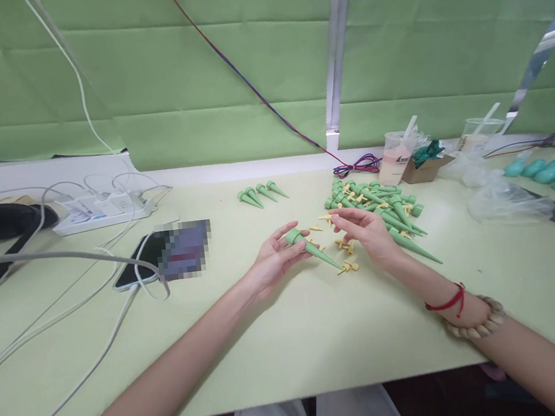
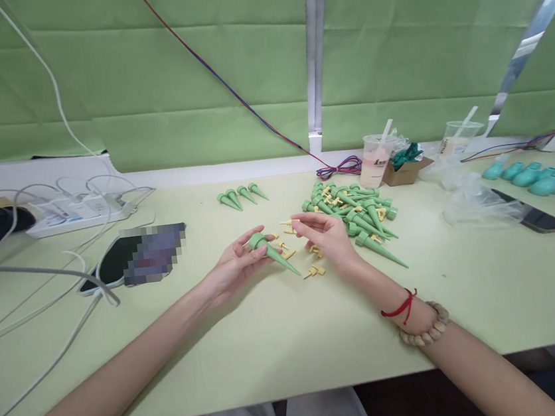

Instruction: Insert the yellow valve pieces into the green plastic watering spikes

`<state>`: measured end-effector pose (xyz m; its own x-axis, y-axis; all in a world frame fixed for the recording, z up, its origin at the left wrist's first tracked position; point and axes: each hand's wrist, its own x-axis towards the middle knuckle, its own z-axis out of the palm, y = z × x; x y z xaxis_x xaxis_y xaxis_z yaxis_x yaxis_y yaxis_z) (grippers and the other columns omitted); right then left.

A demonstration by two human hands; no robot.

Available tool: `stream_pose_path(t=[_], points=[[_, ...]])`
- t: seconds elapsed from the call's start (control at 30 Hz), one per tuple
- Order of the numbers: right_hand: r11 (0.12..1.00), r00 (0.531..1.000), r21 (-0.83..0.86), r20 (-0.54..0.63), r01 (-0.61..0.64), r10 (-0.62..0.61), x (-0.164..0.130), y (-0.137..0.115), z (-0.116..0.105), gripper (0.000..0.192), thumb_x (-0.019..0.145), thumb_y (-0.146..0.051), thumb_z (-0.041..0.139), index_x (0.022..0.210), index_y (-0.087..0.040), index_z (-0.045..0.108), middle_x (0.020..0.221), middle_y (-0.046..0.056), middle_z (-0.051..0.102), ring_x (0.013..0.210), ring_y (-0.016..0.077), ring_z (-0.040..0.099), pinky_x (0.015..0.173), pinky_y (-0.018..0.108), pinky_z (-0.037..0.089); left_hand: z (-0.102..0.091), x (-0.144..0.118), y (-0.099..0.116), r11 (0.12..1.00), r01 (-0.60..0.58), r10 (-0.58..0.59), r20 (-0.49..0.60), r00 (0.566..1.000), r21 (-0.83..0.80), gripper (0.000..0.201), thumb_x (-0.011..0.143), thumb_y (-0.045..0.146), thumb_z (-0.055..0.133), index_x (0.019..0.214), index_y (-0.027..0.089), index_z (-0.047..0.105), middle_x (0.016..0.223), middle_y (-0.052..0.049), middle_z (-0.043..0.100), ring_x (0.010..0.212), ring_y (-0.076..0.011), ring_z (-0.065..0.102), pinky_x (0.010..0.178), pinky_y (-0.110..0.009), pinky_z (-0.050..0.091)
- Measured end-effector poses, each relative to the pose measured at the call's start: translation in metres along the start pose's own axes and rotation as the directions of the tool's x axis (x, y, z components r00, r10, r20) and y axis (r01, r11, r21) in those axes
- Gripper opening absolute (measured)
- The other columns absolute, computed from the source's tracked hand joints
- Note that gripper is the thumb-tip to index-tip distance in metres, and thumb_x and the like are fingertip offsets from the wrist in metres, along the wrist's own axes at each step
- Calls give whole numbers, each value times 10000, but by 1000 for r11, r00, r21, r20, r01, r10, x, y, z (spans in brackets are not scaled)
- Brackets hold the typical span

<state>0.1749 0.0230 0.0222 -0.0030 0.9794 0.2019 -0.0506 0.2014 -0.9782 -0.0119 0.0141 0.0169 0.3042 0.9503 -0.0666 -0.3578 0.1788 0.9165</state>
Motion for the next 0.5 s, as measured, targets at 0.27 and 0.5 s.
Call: stream_pose_path(t=[0.27,0.5], points=[[1000,1000,-31,-2,-3,3,-2,0,3,281,634,-372,690,839,-179,689,740,28,657,646,122,574,460,194,443,-2,0,3,995,51,-40,131,991,-80,558,724,75,620,1243,200,456,994,-55,659,1055,-195,572,1000,-329,387],[976,991,-169,43,134,-129,-4,5,-1,273,664,-378,674,847,-176,696,753,44,679,646,145,610,462,216,484,2,-1,4,984,49,-34,86,996,-172,490,731,55,583,1202,150,485,1214,-106,558,1040,-219,581,982,-357,422]])
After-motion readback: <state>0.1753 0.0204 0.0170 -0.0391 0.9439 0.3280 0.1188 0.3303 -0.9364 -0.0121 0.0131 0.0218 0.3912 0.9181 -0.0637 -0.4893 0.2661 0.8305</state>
